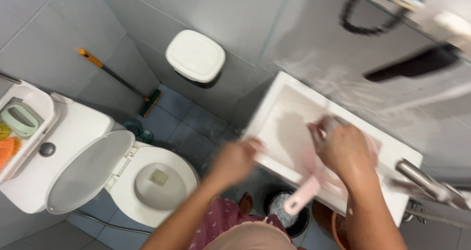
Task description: The person scrubs the bathroom sink, faucet, and surrounding wall with a sponge and soapy water, then cleans a translucent plastic container and its lid before rinsing the area under a tap.
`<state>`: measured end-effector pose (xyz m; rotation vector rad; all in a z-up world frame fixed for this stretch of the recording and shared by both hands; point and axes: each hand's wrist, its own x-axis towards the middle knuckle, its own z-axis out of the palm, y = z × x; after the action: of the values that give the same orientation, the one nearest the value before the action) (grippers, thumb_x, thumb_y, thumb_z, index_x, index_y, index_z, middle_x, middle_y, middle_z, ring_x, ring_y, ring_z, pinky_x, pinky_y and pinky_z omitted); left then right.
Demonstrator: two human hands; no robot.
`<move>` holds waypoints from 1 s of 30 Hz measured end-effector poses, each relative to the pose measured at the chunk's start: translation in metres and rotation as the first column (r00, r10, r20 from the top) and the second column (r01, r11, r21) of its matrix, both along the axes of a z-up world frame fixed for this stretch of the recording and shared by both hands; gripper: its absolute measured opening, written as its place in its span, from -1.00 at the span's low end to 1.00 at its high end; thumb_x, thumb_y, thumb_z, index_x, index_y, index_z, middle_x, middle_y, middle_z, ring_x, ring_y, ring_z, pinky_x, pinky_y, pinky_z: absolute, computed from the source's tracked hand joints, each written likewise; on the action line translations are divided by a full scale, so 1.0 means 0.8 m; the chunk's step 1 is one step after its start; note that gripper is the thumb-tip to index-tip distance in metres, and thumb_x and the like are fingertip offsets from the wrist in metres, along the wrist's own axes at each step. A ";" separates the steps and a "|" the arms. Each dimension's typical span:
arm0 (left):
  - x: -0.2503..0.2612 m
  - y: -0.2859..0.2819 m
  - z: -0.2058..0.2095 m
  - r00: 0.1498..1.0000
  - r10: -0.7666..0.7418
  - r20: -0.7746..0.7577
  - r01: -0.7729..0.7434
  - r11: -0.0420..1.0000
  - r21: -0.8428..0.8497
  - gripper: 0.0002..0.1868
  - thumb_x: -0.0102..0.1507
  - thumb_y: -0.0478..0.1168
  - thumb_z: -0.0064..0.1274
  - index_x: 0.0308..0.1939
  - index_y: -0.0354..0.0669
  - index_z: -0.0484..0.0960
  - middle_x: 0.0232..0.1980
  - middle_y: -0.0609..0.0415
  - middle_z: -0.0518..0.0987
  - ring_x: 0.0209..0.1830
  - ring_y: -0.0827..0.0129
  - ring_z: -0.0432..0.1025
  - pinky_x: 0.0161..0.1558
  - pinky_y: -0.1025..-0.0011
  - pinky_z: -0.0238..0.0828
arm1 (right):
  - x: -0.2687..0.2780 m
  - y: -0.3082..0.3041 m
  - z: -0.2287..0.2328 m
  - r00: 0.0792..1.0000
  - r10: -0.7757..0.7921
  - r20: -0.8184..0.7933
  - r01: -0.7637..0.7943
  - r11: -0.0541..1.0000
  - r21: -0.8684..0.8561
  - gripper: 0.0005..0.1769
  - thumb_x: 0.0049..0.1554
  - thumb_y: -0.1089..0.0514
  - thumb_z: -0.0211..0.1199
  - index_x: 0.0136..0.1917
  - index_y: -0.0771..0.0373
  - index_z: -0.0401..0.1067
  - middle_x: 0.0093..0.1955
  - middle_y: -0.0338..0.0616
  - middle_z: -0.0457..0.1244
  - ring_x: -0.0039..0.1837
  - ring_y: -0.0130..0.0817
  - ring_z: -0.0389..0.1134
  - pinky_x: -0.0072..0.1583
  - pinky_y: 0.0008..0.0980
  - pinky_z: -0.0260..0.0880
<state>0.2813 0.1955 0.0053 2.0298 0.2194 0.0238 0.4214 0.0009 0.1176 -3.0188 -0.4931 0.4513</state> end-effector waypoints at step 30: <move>0.068 0.273 -0.030 0.939 0.311 0.143 -0.188 0.818 -0.543 0.12 0.23 0.47 0.02 0.65 0.04 -0.11 0.55 -0.25 -0.10 0.62 -0.15 -0.12 0.49 -0.12 0.07 | 0.056 0.301 -0.058 0.658 -0.088 -0.748 0.694 0.456 0.557 0.14 0.01 -0.41 0.11 0.60 0.05 -0.37 0.31 0.30 0.27 0.25 0.21 0.45 -0.14 -0.15 0.55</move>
<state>0.3356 0.4142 -0.0189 1.4237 0.3122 0.3289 0.4666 0.2414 0.0716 -1.7657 0.1378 0.8459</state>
